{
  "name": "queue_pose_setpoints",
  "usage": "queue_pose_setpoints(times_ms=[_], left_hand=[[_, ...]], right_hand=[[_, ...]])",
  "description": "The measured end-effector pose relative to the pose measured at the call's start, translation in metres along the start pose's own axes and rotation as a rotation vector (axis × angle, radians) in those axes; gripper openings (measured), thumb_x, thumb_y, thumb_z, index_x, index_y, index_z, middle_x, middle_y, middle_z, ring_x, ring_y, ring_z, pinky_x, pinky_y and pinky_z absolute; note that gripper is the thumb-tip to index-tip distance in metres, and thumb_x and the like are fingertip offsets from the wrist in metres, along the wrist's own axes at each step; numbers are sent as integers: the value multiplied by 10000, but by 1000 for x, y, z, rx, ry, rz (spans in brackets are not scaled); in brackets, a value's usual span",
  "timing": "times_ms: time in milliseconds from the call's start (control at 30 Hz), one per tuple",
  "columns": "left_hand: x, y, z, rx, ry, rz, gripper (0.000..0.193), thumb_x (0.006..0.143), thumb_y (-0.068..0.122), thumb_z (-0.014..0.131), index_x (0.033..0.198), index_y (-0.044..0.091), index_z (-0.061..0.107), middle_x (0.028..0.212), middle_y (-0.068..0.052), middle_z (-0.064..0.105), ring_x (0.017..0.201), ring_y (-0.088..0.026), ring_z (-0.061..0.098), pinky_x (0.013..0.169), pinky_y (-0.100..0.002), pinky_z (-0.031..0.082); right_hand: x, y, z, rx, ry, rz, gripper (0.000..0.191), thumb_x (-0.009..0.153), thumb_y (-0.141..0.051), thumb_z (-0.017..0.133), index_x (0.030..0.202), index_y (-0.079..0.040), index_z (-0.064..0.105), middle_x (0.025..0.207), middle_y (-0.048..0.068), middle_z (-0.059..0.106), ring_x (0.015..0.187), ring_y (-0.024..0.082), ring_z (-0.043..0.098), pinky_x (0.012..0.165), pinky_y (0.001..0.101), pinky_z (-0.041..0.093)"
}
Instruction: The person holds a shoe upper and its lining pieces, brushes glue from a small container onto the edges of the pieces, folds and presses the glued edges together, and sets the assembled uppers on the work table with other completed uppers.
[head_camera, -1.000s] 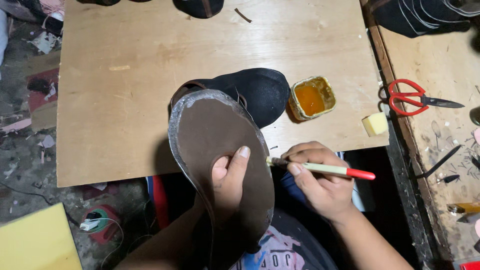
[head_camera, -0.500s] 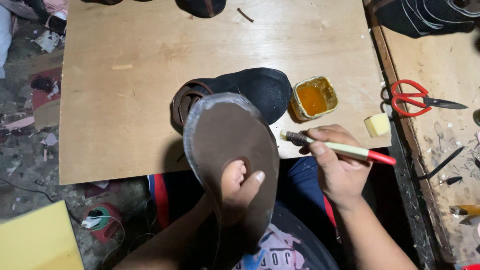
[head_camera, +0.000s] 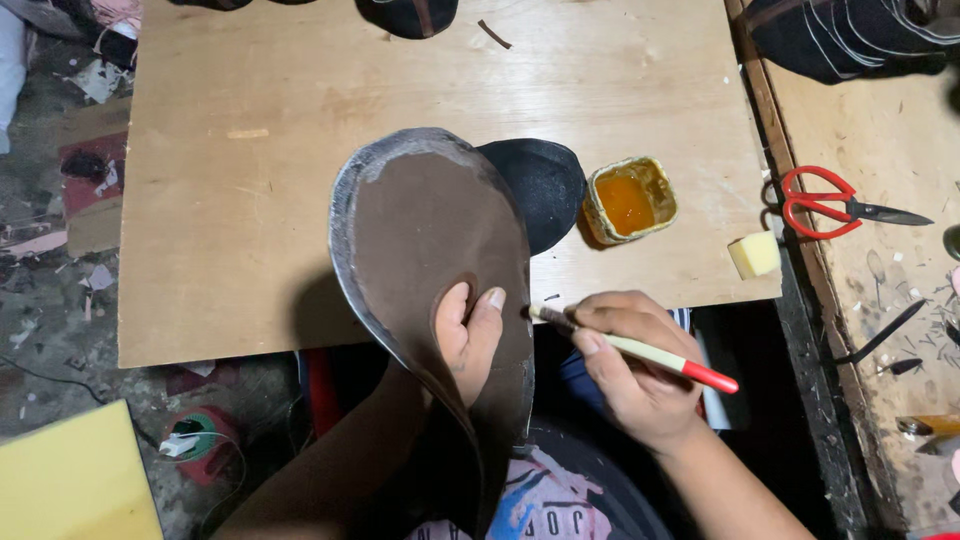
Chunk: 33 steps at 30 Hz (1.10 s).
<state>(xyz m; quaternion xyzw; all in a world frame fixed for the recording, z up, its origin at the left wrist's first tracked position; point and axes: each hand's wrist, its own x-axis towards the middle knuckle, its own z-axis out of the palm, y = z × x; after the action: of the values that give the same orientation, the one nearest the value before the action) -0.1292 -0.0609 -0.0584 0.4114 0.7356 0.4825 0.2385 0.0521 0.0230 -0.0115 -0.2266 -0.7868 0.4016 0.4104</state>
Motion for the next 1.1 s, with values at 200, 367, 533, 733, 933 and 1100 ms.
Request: queue_pose_setpoints(times_ms=[200,367,533,733,933,1100], left_hand=[[4,9,-7,-37,9,121,314,1031,240,548,1122,-15,708,1072,-166,737,992,-293,695,894,-397,517],[6,0,-5,18,-11,91,331,1048,252,533,1157,1,719,1097,-156,753,1001,-277,719,908,-372,543],[5,-7,-1,-49,-13,117,350,1044,253,558,1194,-37,683,1125,-176,737,1023,-275,702,896,-373,536],[-2,-6,2,-10,-24,56,274,997,249,640,958,-21,665,860,-122,711,803,-237,679,739,-355,526],[3,1,0,-43,57,104,224,1019,212,646,924,10,668,773,-103,667,711,-233,647,675,-353,510],[10,8,-27,105,-23,220,184,1052,173,589,1065,43,718,927,-98,738,849,-230,705,792,-346,536]], right_hand=[[9,-14,-1,-31,-162,-56,135,880,24,707,1009,22,665,1022,153,713,921,250,722,829,321,576],[10,-21,-1,-102,-149,-121,135,888,20,699,1014,22,652,1024,147,699,926,240,715,807,310,577],[11,-20,-1,-33,-220,-13,116,864,9,720,964,9,662,985,132,712,854,211,722,769,301,581],[25,-14,-2,-149,-45,-98,161,917,19,714,1070,33,666,1106,165,696,1010,264,711,900,333,570],[23,-13,-7,-64,-178,-61,149,895,32,706,1041,17,681,1063,141,703,981,249,719,871,322,574],[12,-17,-10,-64,-272,-56,134,840,12,723,964,-10,678,974,106,701,876,217,710,781,316,573]])
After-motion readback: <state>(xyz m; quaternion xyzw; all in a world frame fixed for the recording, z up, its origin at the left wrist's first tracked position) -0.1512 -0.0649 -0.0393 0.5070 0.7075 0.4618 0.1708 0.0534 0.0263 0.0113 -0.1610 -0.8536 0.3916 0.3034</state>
